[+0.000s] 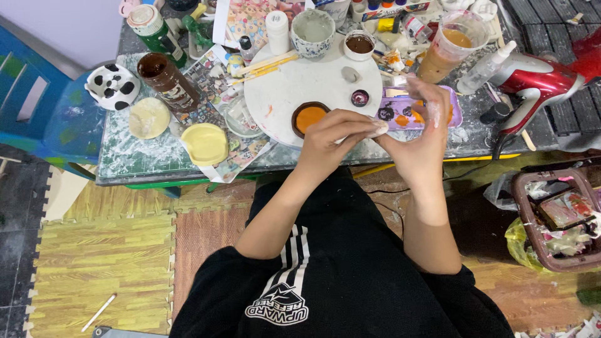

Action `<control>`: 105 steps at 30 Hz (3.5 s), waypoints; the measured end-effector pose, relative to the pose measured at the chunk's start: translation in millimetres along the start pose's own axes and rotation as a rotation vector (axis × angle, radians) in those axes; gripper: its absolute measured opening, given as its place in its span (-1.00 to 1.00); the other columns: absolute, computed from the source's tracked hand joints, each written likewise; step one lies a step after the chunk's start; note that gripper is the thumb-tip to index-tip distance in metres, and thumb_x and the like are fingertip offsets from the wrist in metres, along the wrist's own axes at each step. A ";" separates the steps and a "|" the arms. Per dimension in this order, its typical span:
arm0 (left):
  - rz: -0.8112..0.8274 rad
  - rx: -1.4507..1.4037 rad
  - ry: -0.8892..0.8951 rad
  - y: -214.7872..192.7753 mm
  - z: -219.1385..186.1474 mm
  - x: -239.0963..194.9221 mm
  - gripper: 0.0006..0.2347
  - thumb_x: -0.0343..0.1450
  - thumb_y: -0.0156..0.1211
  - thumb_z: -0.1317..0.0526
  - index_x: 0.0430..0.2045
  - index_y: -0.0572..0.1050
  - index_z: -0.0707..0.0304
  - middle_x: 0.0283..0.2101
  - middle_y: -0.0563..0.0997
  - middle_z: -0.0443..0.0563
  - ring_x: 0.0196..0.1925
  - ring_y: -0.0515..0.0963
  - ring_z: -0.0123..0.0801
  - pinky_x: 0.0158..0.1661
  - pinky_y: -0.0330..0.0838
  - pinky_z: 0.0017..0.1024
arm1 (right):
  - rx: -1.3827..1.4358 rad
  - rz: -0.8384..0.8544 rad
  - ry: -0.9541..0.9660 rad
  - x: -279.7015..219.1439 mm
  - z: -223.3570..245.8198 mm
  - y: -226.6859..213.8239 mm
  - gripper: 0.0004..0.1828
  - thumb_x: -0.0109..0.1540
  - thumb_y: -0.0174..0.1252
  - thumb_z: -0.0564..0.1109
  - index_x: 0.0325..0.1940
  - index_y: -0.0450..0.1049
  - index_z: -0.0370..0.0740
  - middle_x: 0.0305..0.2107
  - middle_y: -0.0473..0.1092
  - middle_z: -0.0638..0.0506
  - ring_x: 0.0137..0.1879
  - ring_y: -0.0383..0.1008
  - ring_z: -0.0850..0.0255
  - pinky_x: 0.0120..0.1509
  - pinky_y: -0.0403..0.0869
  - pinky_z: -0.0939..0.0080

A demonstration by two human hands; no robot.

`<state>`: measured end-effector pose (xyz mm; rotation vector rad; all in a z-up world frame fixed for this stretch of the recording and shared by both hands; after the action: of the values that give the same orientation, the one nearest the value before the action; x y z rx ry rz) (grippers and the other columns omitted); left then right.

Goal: The person paints the inside of a small ceramic bowl with orange paint using a brush. They use a hair dryer to dry the paint between coats and handle a small clay figurine.

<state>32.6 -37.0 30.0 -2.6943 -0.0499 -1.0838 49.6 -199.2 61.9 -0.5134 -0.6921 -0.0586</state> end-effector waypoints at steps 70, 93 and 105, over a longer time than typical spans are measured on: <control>-0.033 0.559 -0.297 -88.4 64.5 -51.4 -0.07 0.19 0.61 0.07 0.43 0.10 0.27 0.24 0.51 0.09 0.46 0.28 0.08 0.46 -0.14 0.06 | -0.053 0.116 -0.006 7.7 -91.5 86.1 -0.16 0.15 0.47 -0.33 0.42 0.16 -0.26 -0.01 0.48 -0.10 0.17 0.56 0.08 0.36 0.45 0.08; -0.157 0.593 -0.364 -87.8 89.0 -54.9 -0.10 0.22 0.58 0.02 0.40 0.11 0.24 0.25 0.52 0.03 0.44 0.32 0.01 0.46 -0.16 0.04 | 0.398 0.141 0.205 51.1 -228.8 115.6 -0.07 0.43 0.43 -0.22 0.57 -0.16 -0.08 0.46 0.09 -0.40 0.62 0.14 -0.15 0.62 0.29 -0.18; -0.219 0.612 -0.403 -86.4 85.6 -53.4 -0.10 0.22 0.55 0.07 0.40 0.06 0.27 0.24 0.51 0.08 0.38 0.36 -0.06 0.45 -0.16 0.07 | 0.205 0.088 0.089 3.4 -156.5 94.4 0.03 0.23 0.43 -0.34 0.56 -0.12 -0.10 0.29 0.27 -0.28 0.41 0.37 0.01 0.49 0.39 -0.09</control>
<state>41.6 69.7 -48.7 -2.3156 -0.6449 -0.4423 166.0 -189.9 -78.8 -0.3414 -0.5806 0.0709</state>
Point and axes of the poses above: each hand's wrist, its own x-axis towards the middle knuckle, its own y-axis out of the palm, z = x × y, the point moved 10 cm from there along x, towards the middle knuckle
